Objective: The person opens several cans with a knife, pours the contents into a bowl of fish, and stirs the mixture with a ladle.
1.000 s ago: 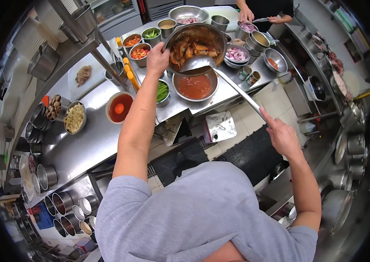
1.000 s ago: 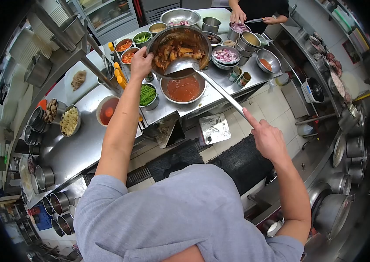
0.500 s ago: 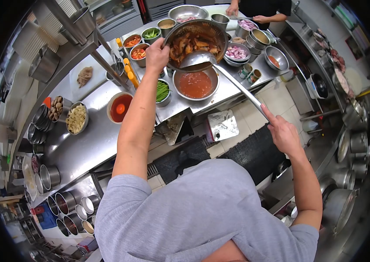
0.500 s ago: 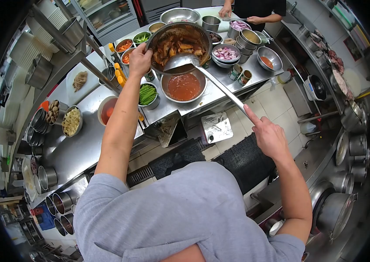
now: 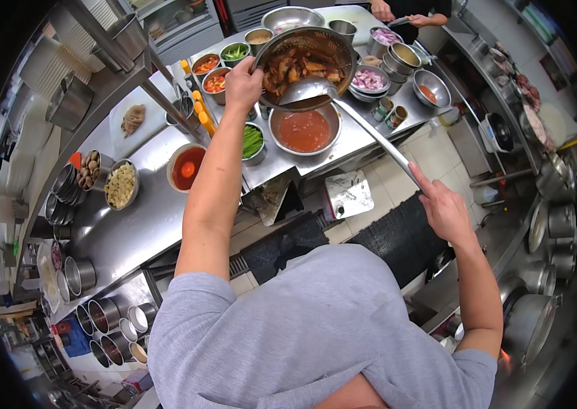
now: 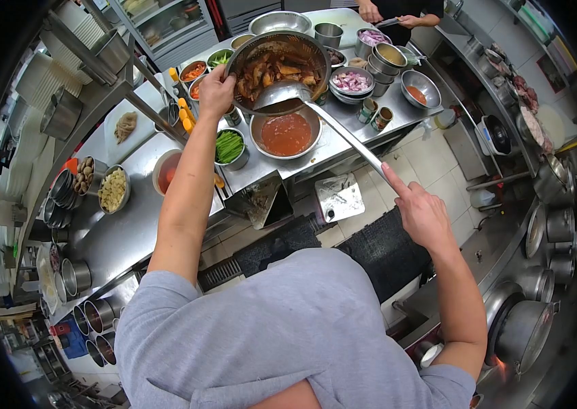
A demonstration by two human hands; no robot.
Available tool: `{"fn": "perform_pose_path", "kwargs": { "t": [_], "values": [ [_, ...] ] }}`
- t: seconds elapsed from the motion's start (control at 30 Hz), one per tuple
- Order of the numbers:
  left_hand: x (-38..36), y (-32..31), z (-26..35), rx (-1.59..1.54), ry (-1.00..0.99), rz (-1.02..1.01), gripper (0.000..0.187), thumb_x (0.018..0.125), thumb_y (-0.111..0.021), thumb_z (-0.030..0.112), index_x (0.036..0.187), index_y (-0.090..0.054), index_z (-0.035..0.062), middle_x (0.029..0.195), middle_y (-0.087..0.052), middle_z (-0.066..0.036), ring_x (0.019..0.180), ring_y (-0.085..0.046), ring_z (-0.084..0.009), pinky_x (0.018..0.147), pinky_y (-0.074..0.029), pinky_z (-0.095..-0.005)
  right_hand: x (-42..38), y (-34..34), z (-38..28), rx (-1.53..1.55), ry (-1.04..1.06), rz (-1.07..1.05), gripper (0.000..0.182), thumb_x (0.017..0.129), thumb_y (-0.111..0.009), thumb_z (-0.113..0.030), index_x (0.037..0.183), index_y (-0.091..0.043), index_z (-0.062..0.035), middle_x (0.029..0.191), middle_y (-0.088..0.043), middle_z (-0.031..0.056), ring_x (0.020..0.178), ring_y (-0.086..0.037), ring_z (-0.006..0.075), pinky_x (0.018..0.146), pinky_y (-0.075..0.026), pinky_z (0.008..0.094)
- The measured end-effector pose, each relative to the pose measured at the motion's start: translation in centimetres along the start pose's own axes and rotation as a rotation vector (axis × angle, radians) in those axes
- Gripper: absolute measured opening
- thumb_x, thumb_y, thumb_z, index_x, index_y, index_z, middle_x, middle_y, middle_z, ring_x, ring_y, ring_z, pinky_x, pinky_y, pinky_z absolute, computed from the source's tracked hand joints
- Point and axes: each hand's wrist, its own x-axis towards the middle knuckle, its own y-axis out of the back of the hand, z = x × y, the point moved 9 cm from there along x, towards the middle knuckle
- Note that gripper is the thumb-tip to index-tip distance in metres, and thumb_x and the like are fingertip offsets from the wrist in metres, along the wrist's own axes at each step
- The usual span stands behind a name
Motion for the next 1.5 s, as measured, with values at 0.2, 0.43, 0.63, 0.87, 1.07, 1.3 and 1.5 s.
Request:
{"fn": "perform_pose_path", "kwargs": {
  "t": [0.2, 0.43, 0.63, 0.87, 1.07, 1.3, 1.5],
  "values": [
    [-0.2, -0.3, 0.1, 0.023, 0.001, -0.011, 0.019, 0.084, -0.062, 0.018, 0.084, -0.06, 0.0, 0.065, -0.056, -0.015, 0.06, -0.055, -0.0254, 0.062, -0.046, -0.0371, -0.2, -0.3, 0.3, 0.014, -0.004, -0.004, 0.075, 0.089, -0.061, -0.008, 0.153, -0.034, -0.0345, 0.082, -0.06, 0.0147, 0.071, -0.064, 0.0368, 0.069, -0.051, 0.048],
    [-0.4, -0.4, 0.7, 0.015, 0.018, -0.024, 0.017, 0.084, -0.058, 0.016, 0.095, -0.067, 0.005, 0.075, -0.062, -0.019, 0.069, -0.063, -0.0358, 0.066, -0.05, -0.0391, -0.5, -0.2, 0.6, 0.008, -0.006, 0.002, 0.074, 0.089, -0.062, -0.008, 0.153, -0.034, -0.0345, 0.082, -0.059, 0.0146, 0.07, -0.063, 0.037, 0.068, -0.051, 0.048],
    [0.0, -0.4, 0.9, 0.029, -0.001, -0.021, 0.016, 0.084, -0.059, 0.015, 0.093, -0.066, 0.0047, 0.076, -0.063, -0.02, 0.07, -0.063, -0.0372, 0.066, -0.05, -0.0398, -0.7, 0.2, 0.5, 0.021, -0.005, 0.017, 0.074, 0.089, -0.062, -0.008, 0.153, -0.034, -0.0352, 0.082, -0.059, 0.0147, 0.071, -0.063, 0.0369, 0.068, -0.052, 0.0482],
    [-2.9, -2.1, -2.3, 0.068, 0.003, -0.021, 0.015, 0.083, -0.057, 0.016, 0.086, -0.062, 0.0025, 0.077, -0.061, -0.023, 0.075, -0.061, -0.0438, 0.066, -0.048, -0.0459, -0.6, -2.1, 0.9, -0.022, -0.007, -0.034, 0.074, 0.09, -0.061, -0.009, 0.153, -0.033, -0.0364, 0.083, -0.059, 0.0148, 0.071, -0.064, 0.0374, 0.069, -0.052, 0.0483],
    [-2.7, -2.0, -3.4, 0.11, 0.056, -0.042, 0.016, 0.084, -0.058, 0.016, 0.089, -0.063, 0.0025, 0.078, -0.062, -0.023, 0.074, -0.062, -0.0419, 0.066, -0.048, -0.044, -1.0, -2.9, 0.9, -0.008, -0.007, -0.101, 0.074, 0.09, -0.061, -0.009, 0.153, -0.033, -0.0361, 0.084, -0.06, 0.015, 0.07, -0.063, 0.0374, 0.068, -0.052, 0.048],
    [-1.1, 0.0, -0.2, 0.036, 0.03, 0.006, 0.014, 0.085, -0.058, 0.015, 0.088, -0.063, 0.0022, 0.076, -0.063, -0.022, 0.071, -0.064, -0.0376, 0.065, -0.049, -0.0421, -0.7, -1.1, 0.3, 0.003, -0.014, -0.019, 0.074, 0.09, -0.061, -0.009, 0.153, -0.033, -0.0359, 0.084, -0.059, 0.0154, 0.071, -0.063, 0.0373, 0.068, -0.052, 0.0481],
    [-3.3, -2.6, -5.0, 0.091, 0.058, -0.014, 0.023, 0.082, -0.062, 0.02, 0.079, -0.053, -0.0008, 0.068, -0.053, -0.022, 0.065, -0.054, -0.0382, 0.063, -0.045, -0.044, -0.8, -3.3, 0.5, -0.011, -0.031, -0.091, 0.074, 0.09, -0.061, -0.009, 0.153, -0.032, -0.0363, 0.085, -0.06, 0.0147, 0.073, -0.064, 0.0368, 0.07, -0.052, 0.0477]
  ]
}}
